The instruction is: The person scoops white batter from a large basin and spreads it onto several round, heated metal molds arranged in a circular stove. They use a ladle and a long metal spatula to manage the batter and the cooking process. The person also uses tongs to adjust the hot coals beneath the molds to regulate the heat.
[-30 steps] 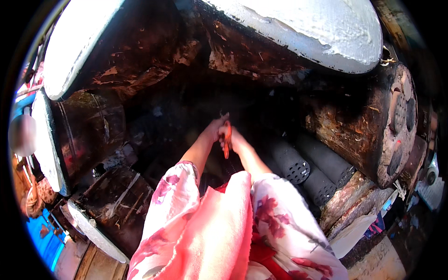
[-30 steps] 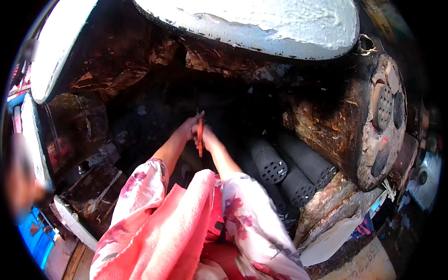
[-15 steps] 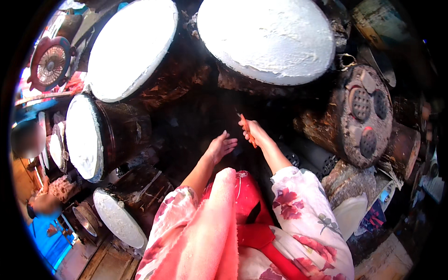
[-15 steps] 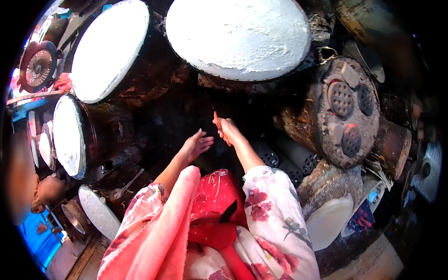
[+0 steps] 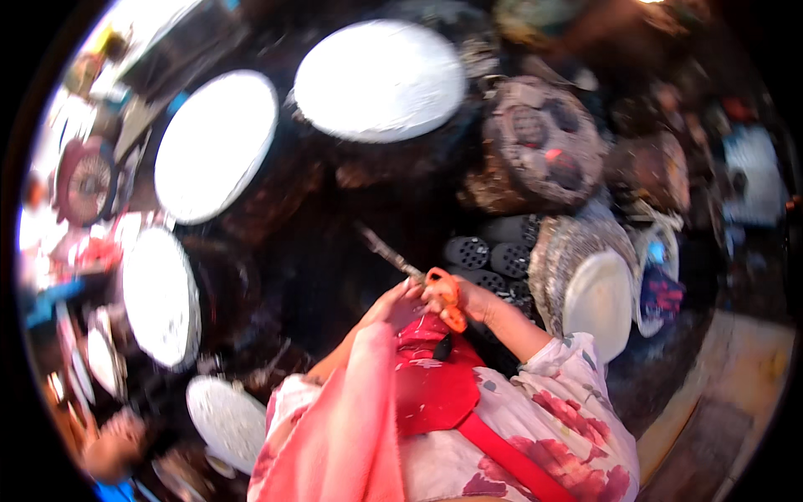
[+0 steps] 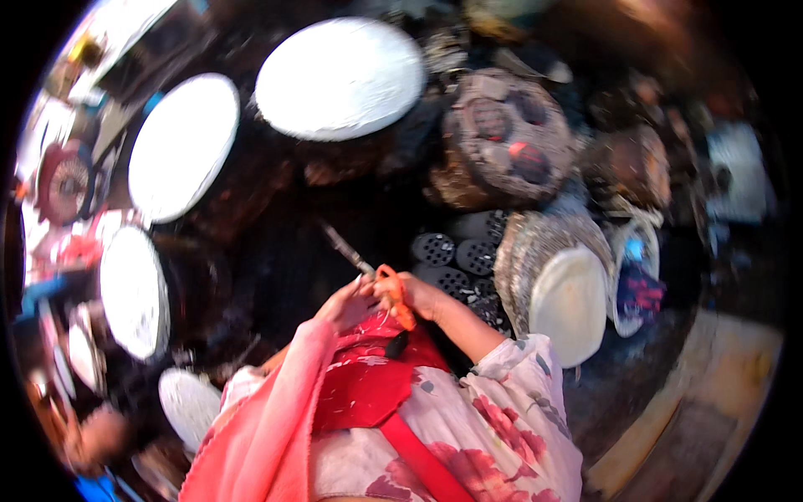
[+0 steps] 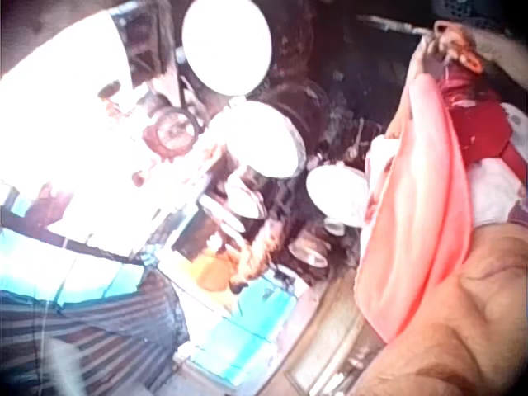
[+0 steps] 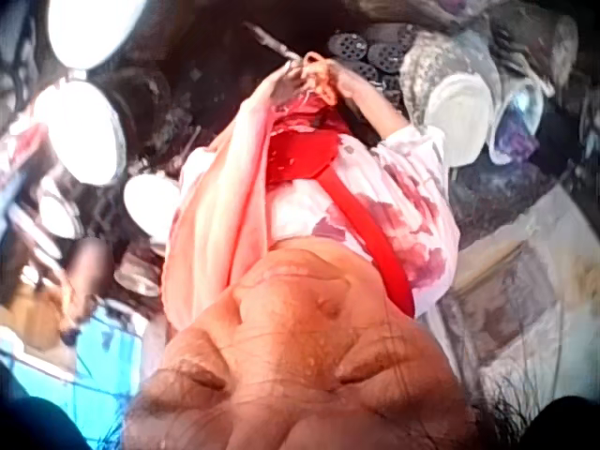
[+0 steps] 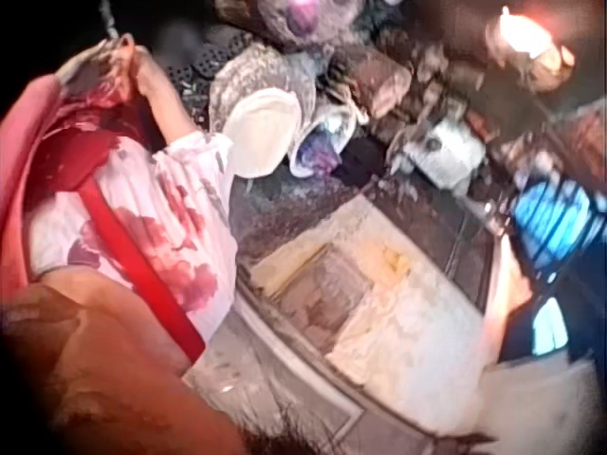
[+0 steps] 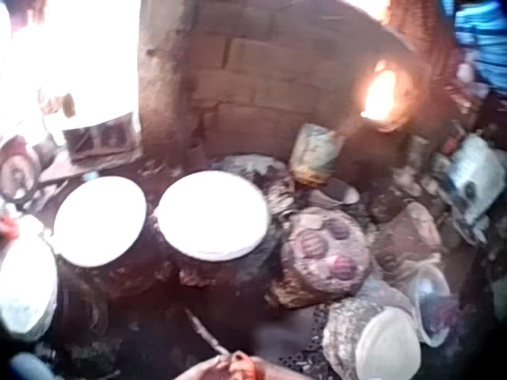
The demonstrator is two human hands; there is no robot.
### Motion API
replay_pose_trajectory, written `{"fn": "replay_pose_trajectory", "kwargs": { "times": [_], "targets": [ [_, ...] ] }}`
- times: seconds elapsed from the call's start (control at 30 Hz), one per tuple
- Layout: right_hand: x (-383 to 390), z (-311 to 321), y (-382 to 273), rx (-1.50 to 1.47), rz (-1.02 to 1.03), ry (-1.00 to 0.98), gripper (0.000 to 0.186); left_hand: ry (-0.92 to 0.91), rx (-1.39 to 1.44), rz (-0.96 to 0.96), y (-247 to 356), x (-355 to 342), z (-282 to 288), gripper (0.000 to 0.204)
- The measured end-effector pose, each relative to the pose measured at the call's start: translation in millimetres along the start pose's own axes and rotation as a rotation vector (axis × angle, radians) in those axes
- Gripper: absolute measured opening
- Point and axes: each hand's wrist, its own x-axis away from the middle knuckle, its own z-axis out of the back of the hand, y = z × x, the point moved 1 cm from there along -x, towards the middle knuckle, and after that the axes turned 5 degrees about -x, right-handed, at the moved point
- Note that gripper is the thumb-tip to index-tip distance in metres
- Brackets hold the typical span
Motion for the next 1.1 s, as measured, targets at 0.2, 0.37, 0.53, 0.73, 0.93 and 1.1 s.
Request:
{"fn": "replay_pose_trajectory", "kwargs": {
  "times": [0.2, 0.37, 0.53, 0.73, 0.93, 1.1],
  "targets": [
    [73, -52, -7, 0.01, 0.176, -0.235, 0.037, 0.092, 0.002, 0.03, 16, 15, -51, 0.024],
    [107, -76, 9, 1.009, 1.252, 0.474, 0.038, 0.016, 0.006, 0.013, 25, 22, -89, 0.018],
    [128, -117, 8, 0.946, 1.684, 0.67, 0.035, -0.032, -0.03, 0.112, 25, 26, -117, 0.021],
    [118, -123, -21, 0.564, 1.751, 0.548, 0.016, -0.147, -0.147, 0.145, 17, 14, -148, 0.051],
    [207, -72, -104, 0.185, 1.696, 0.566, 0.02, -0.074, -0.954, 0.019, 69, 43, -158, 0.046],
    [298, -21, -176, 0.111, 2.083, 0.288, 0.035, -0.092, -0.932, -0.468, 146, 95, -220, 0.033]
  ]
}}
